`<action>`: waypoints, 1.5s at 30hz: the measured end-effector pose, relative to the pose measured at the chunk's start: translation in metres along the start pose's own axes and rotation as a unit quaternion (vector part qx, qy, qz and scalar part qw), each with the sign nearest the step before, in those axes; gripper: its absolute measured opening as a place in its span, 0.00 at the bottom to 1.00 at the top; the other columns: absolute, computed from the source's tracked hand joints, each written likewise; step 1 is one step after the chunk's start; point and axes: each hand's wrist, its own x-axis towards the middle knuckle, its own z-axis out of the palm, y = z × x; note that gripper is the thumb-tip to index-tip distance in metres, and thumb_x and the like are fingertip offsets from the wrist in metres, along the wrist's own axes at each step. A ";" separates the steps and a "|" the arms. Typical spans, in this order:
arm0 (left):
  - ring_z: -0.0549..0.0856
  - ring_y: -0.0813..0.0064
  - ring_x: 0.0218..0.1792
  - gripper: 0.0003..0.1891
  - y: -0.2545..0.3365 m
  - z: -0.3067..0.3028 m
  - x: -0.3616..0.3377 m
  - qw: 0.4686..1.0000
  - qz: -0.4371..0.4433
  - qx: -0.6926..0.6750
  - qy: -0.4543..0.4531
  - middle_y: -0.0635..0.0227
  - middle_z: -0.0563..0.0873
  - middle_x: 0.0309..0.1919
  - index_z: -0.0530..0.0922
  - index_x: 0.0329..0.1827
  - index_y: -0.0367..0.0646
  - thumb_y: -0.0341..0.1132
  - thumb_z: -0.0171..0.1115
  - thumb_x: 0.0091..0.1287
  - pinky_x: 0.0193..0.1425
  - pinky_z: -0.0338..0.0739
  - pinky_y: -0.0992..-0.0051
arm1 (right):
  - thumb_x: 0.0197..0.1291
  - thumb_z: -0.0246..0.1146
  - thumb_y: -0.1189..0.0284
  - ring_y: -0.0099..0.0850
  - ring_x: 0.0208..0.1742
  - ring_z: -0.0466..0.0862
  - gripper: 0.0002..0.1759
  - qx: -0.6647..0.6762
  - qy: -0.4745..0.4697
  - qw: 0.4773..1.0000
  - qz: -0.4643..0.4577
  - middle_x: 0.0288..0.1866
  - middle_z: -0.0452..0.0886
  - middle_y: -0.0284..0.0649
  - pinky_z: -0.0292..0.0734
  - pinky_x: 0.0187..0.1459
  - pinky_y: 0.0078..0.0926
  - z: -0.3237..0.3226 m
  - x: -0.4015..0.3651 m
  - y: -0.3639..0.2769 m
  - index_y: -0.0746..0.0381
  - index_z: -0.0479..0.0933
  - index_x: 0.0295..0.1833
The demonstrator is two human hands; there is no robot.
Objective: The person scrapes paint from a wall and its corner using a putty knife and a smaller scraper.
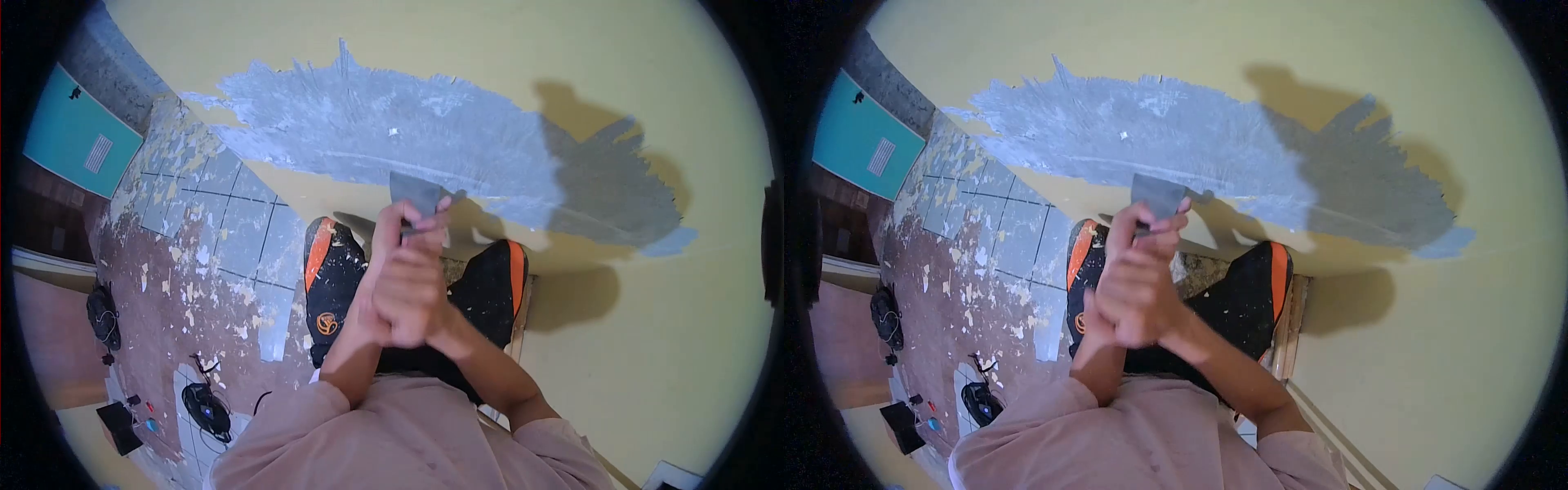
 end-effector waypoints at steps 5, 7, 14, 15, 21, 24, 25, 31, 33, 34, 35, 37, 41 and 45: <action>0.79 0.72 0.32 0.20 0.031 0.010 0.027 0.975 -0.093 -0.170 -0.105 0.59 0.75 0.35 0.61 0.52 0.31 0.33 0.45 0.60 0.39 0.77 0.76 | 0.37 0.62 0.79 0.34 0.15 0.68 0.16 -0.011 -0.010 1.000 0.010 0.12 0.64 0.36 0.63 0.24 0.30 0.003 0.006 0.004 0.61 0.60 0.10; 0.77 0.75 0.30 0.18 0.043 0.005 0.044 0.669 -0.370 -0.599 -0.238 0.62 0.73 0.32 0.62 0.51 0.31 0.34 0.45 0.61 0.38 0.76 0.78 | 0.36 0.62 0.79 0.34 0.16 0.68 0.16 -0.001 -0.002 1.000 0.013 0.11 0.64 0.35 0.63 0.24 0.30 0.009 0.005 0.001 0.61 0.61 0.10; 0.73 0.77 0.27 0.19 0.036 -0.012 0.016 0.712 -0.360 -0.585 -0.147 0.65 0.70 0.29 0.62 0.51 0.31 0.32 0.47 0.59 0.33 0.74 0.79 | 0.37 0.62 0.78 0.33 0.15 0.67 0.16 -0.055 -0.012 0.998 0.000 0.11 0.64 0.36 0.63 0.25 0.30 0.021 -0.005 0.011 0.60 0.61 0.10; 0.73 0.77 0.26 0.19 0.038 -0.014 0.018 0.722 -0.357 -0.576 -0.140 0.65 0.70 0.29 0.62 0.51 0.31 0.32 0.47 0.58 0.33 0.73 0.79 | 0.37 0.62 0.78 0.34 0.15 0.67 0.16 -0.057 -0.025 0.998 0.026 0.11 0.63 0.36 0.62 0.25 0.30 0.026 -0.005 0.017 0.60 0.61 0.10; 0.69 0.79 0.23 0.20 0.021 -0.030 0.019 0.760 -0.334 -0.554 -0.069 0.68 0.67 0.26 0.62 0.51 0.31 0.30 0.49 0.57 0.28 0.71 0.81 | 0.36 0.63 0.78 0.33 0.15 0.65 0.17 -0.021 -0.025 0.998 0.049 0.11 0.61 0.36 0.59 0.23 0.31 0.028 0.009 0.029 0.60 0.59 0.10; 0.67 0.80 0.21 0.20 0.012 -0.040 0.034 0.783 -0.322 -0.530 -0.050 0.70 0.66 0.25 0.62 0.51 0.30 0.29 0.50 0.56 0.26 0.70 0.81 | 0.37 0.62 0.80 0.34 0.15 0.65 0.16 -0.015 -0.038 0.999 0.028 0.12 0.61 0.37 0.59 0.22 0.32 0.031 -0.002 0.028 0.61 0.59 0.11; 0.67 0.80 0.21 0.20 0.003 -0.045 0.034 0.781 -0.323 -0.532 -0.050 0.70 0.66 0.25 0.62 0.51 0.30 0.29 0.50 0.56 0.26 0.70 0.81 | 0.38 0.61 0.80 0.35 0.15 0.66 0.15 0.014 -0.023 0.999 0.035 0.12 0.62 0.37 0.60 0.23 0.32 0.032 0.001 0.012 0.61 0.61 0.12; 0.64 0.81 0.17 0.18 -0.010 -0.063 0.034 0.909 -0.172 -0.365 -0.109 0.69 0.65 0.24 0.64 0.50 0.30 0.28 0.47 0.56 0.22 0.68 0.83 | 0.40 0.63 0.76 0.33 0.16 0.73 0.15 -0.040 -0.039 0.994 0.096 0.11 0.69 0.37 0.67 0.25 0.29 0.036 -0.005 0.029 0.60 0.65 0.10; 0.66 0.81 0.22 0.16 0.027 -0.028 0.033 0.704 -0.354 -0.589 -0.179 0.70 0.62 0.25 0.63 0.49 0.30 0.29 0.43 0.60 0.29 0.69 0.82 | 0.40 0.63 0.76 0.34 0.16 0.73 0.15 -0.023 -0.061 0.995 0.081 0.12 0.70 0.37 0.68 0.25 0.30 0.031 -0.006 0.024 0.61 0.66 0.10; 0.66 0.81 0.22 0.16 0.030 -0.015 0.030 0.703 -0.357 -0.590 -0.173 0.70 0.62 0.25 0.63 0.49 0.30 0.29 0.43 0.60 0.29 0.69 0.82 | 0.41 0.62 0.76 0.34 0.16 0.72 0.14 -0.018 -0.054 0.995 0.077 0.12 0.69 0.37 0.67 0.25 0.29 0.032 -0.008 0.032 0.61 0.65 0.11; 0.66 0.81 0.21 0.16 0.031 -0.003 0.025 0.768 -0.286 -0.567 -0.088 0.69 0.63 0.25 0.63 0.49 0.30 0.29 0.44 0.59 0.27 0.70 0.82 | 0.41 0.61 0.77 0.34 0.16 0.71 0.14 -0.016 -0.045 0.996 0.075 0.12 0.67 0.37 0.67 0.25 0.29 0.034 -0.011 0.037 0.61 0.65 0.11; 0.64 0.81 0.16 0.21 0.020 -0.009 0.019 0.904 -0.174 -0.386 0.055 0.67 0.65 0.24 0.62 0.52 0.29 0.27 0.49 0.54 0.18 0.67 0.82 | 0.39 0.62 0.76 0.31 0.14 0.71 0.15 -0.042 -0.034 0.996 0.073 0.10 0.67 0.35 0.68 0.24 0.29 0.035 -0.007 0.037 0.60 0.64 0.09; 0.68 0.79 0.20 0.19 0.025 0.005 0.023 0.680 -0.378 -0.596 -0.199 0.71 0.66 0.23 0.66 0.48 0.34 0.31 0.49 0.52 0.26 0.68 0.80 | 0.40 0.60 0.79 0.36 0.16 0.69 0.12 -0.008 -0.026 0.998 0.062 0.13 0.67 0.40 0.65 0.25 0.29 0.007 -0.008 0.007 0.63 0.65 0.12; 0.67 0.79 0.20 0.19 0.002 0.016 0.015 0.684 -0.378 -0.595 -0.189 0.71 0.65 0.22 0.65 0.49 0.35 0.32 0.48 0.53 0.27 0.67 0.81 | 0.39 0.61 0.79 0.35 0.17 0.67 0.13 -0.013 -0.045 0.990 0.134 0.14 0.63 0.36 0.65 0.25 0.28 -0.002 -0.046 0.049 0.60 0.65 0.13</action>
